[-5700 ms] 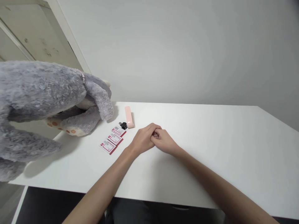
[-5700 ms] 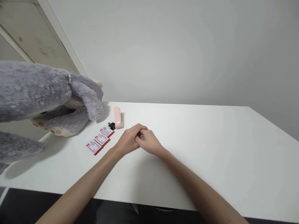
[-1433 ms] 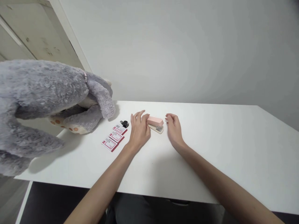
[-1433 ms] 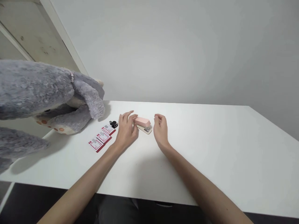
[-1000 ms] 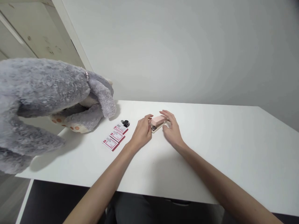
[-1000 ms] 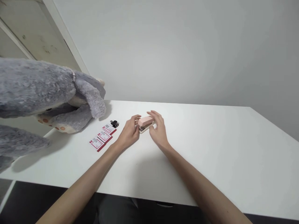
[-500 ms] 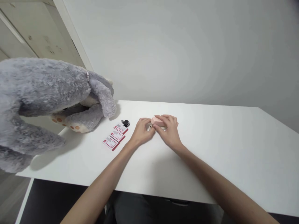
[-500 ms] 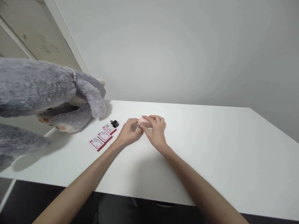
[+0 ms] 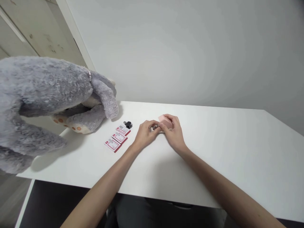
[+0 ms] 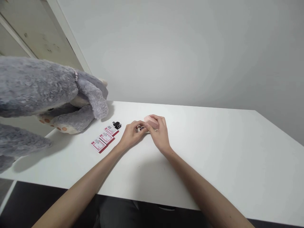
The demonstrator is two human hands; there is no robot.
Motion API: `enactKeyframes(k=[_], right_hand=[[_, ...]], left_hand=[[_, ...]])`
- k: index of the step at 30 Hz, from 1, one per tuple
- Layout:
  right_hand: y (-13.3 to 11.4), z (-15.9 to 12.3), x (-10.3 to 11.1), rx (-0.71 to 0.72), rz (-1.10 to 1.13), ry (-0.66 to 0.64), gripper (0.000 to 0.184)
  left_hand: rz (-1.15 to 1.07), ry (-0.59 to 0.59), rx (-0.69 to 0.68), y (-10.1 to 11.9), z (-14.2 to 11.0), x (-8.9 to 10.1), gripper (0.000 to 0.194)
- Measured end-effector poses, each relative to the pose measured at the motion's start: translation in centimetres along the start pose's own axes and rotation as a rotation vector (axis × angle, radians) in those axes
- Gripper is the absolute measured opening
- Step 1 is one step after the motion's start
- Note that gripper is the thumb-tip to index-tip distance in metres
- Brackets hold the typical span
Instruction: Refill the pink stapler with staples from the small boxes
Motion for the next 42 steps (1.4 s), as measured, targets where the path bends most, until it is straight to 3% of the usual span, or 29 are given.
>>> enactKeyframes(k=[10,17,20,24,34,42], right_hand=[[-0.2,0.2,-0.4,-0.028,0.324,-0.003,0.039],[1.1,1.0,0.4,-0.154,0.642,0.148,0.047],[1.6,1.3,1.0,-0.158,0.696,0.199,0.043],[2.4,1.6,2.1,-0.162,0.634,0.225,0.036],[5.5,1.9,6.5,-0.244,0.241,0.490,0.032],[5.2,1.3,7.8,-0.237,0.155,0.459,0.033]], left_hand=[[0.019,-0.050,-0.024,-0.2,0.0,-0.5,0.021],[-0.019,-0.057,-0.042,-0.3,0.1,-0.5,0.026],[0.015,-0.078,-0.040,-0.2,0.0,-0.6,0.037],[0.085,-0.130,-0.033,0.0,-0.3,-0.8,0.056],[0.089,-0.172,-0.072,-0.3,-0.7,-0.9,0.046],[0.084,-0.213,-0.133,-0.1,-1.2,-1.0,0.045]])
Point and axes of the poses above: each hand's wrist, its own z-axis towards the middle knuckle, its own x-axis out of the back of the hand, y = z × x, the point moved 3 cm from there along z, towards the middle knuckle, and after that the axes turned 15 degrees about -y, right-handed, at the moved point
